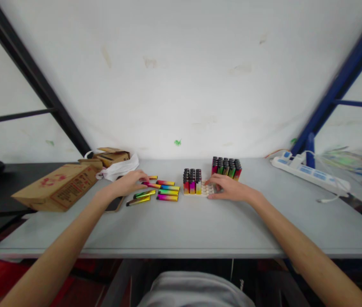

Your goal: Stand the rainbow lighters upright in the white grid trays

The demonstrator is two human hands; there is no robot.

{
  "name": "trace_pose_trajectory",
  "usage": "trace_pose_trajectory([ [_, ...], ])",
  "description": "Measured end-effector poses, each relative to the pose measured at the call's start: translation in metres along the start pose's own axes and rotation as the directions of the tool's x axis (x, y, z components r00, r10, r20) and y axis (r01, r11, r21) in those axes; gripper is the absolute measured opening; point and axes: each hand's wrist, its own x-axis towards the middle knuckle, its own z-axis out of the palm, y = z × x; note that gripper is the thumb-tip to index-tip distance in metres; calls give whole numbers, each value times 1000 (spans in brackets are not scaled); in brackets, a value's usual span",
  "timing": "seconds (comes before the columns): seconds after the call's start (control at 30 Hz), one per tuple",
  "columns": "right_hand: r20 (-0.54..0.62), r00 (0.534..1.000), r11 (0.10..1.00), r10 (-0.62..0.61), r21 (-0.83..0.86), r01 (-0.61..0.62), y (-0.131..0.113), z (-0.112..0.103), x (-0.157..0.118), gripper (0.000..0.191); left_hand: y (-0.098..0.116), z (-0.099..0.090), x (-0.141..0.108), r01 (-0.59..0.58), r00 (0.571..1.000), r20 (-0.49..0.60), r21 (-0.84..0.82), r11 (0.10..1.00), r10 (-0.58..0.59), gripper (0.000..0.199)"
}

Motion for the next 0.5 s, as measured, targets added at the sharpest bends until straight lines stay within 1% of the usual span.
trace_pose_trajectory([
  [0.03,2,1000,1000,2,-4,-2,0,0,0,49,3,-4,-1,3,1000,-27,-43,999,-4,38],
  [0.1,7,1000,1000,4,-5,-4,-1,0,0,49,11,-14,-3,14,994,-104,-183,983,-33,41],
  [0.13,8,1000,1000,6,-2,-6,-2,-1,0,49,17,-18,-3,14,987,-149,-280,960,-58,41],
  [0.17,6,1000,1000,9,1,-9,-2,-1,0,48,24,-21,-3,1,974,-208,-397,918,-91,41],
  [0.2,4,1000,1000,11,0,-11,-3,-1,0,49,32,-22,-1,-28,956,-264,-522,852,-131,41],
  [0.23,2,1000,1000,12,-3,-12,-3,-1,1,49,41,-22,2,-73,934,-311,-650,756,-177,40],
  [0.27,1,1000,1000,11,-7,-11,-4,-1,1,49,51,-20,6,-135,912,-344,-765,629,-222,38],
  [0.3,3,1000,1000,11,-10,-11,-4,-1,1,49,61,-16,11,-181,911,-333,-854,488,-244,36],
  [0.33,6,1000,1000,12,-12,-12,-4,-1,1,48,72,-12,17,-208,916,-311,-908,363,-255,34],
  [0.37,9,1000,1000,16,-12,-16,-4,-1,1,48,83,-8,24,-218,922,-287,-940,264,-260,32],
  [0.43,13,1000,1000,29,-12,-29,-5,-1,1,48,103,1,37,-226,933,-251,-966,124,-258,28],
  [0.47,13,999,999,32,-14,-32,-6,-1,1,48,112,5,43,-234,934,-246,-969,75,-258,27],
  [0.5,11,999,999,32,-15,-32,-7,-1,1,48,120,9,48,-239,937,-244,-970,48,-252,27],
])
